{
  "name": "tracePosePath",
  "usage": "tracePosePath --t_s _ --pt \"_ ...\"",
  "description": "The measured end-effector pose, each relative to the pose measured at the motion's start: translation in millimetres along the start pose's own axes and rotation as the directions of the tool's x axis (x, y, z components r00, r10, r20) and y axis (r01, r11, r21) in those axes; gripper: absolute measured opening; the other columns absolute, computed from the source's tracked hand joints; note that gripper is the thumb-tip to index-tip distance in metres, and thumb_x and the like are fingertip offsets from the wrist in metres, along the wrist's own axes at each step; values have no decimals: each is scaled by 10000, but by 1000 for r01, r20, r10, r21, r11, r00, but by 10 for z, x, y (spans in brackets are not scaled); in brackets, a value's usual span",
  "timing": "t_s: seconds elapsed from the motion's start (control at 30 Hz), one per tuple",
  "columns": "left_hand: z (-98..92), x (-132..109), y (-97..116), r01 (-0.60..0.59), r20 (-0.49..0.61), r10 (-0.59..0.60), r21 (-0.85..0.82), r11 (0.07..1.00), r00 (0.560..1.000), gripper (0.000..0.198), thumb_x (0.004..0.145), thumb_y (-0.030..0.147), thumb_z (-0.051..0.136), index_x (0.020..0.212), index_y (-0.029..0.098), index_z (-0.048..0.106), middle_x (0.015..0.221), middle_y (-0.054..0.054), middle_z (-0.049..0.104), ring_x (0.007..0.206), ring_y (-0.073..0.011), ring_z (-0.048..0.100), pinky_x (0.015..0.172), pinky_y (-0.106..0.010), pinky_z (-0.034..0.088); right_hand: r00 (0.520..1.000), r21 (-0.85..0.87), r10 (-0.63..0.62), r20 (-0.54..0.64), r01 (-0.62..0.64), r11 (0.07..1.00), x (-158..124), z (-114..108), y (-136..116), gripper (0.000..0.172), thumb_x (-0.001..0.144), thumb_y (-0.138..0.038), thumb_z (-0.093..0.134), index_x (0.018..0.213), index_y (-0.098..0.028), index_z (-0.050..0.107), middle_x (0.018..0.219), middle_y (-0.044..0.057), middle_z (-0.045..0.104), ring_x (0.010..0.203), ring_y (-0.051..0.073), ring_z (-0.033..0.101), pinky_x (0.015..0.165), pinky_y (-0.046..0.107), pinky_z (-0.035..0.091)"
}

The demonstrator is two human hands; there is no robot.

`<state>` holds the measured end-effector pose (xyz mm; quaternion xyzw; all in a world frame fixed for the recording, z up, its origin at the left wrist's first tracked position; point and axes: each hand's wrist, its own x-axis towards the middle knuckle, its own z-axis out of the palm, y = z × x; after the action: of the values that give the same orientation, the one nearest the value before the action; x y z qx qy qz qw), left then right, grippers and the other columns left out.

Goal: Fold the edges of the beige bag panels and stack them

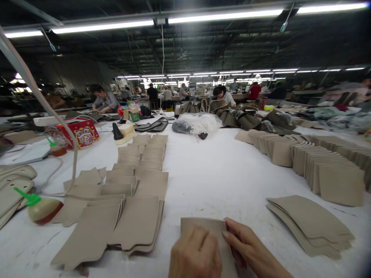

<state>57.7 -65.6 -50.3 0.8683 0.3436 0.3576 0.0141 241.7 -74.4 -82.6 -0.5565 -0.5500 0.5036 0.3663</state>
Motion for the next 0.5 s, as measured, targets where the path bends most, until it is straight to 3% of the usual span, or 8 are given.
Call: tracePosePath --t_s 0.07,0.1,0.13,0.2,0.23,0.27,0.5 --pt "-281 146 -189 159 98 -146 -151 976 984 233 925 172 467 1037 167 670 944 -71 679 895 -205 608 773 -303 477 993 6 29 111 -30 1000 -108 -6 2 476 871 -666 523 759 -210 448 583 -78 408 428 85 354 397 201 257" --pt "-385 205 -283 323 208 -282 -201 925 936 226 906 202 498 1014 162 692 970 -74 685 912 -212 599 795 -313 463 986 12 46 162 -49 999 -160 13 -5 487 874 -681 518 780 -207 463 583 -78 408 430 86 360 402 200 261" --pt "-456 243 -370 472 386 -361 -248 846 849 207 876 236 535 932 156 717 912 -62 693 846 -200 593 760 -301 450 977 16 61 204 -66 998 -211 44 -19 496 877 -692 515 800 -204 478 571 -80 402 434 88 362 415 199 271" --pt "-501 245 -506 698 688 -359 -299 651 630 194 804 261 584 788 142 737 743 -30 676 720 -166 565 672 -264 418 964 28 78 254 -88 996 -303 127 -57 520 874 -716 515 811 -201 494 565 -76 402 461 96 376 443 198 288" --pt "-487 213 -553 759 778 -308 -306 575 548 186 769 264 606 744 135 738 675 -15 655 669 -149 547 629 -246 401 960 29 81 268 -92 995 -345 169 -78 531 871 -725 518 801 -199 501 586 -63 422 488 101 394 457 199 300" --pt "-462 165 -586 794 826 -263 -313 521 498 179 739 262 623 730 128 741 641 -6 640 642 -137 536 602 -231 390 956 24 87 281 -97 995 -382 206 -99 540 871 -730 516 792 -196 508 618 -48 447 518 107 413 469 200 310" --pt "-421 -128 -629 872 915 -173 -270 409 364 183 688 239 631 753 114 747 581 27 571 555 -91 466 520 -189 343 904 -40 102 415 -94 995 -484 304 -146 552 928 -714 421 825 -186 545 670 -20 476 538 119 445 493 215 342"
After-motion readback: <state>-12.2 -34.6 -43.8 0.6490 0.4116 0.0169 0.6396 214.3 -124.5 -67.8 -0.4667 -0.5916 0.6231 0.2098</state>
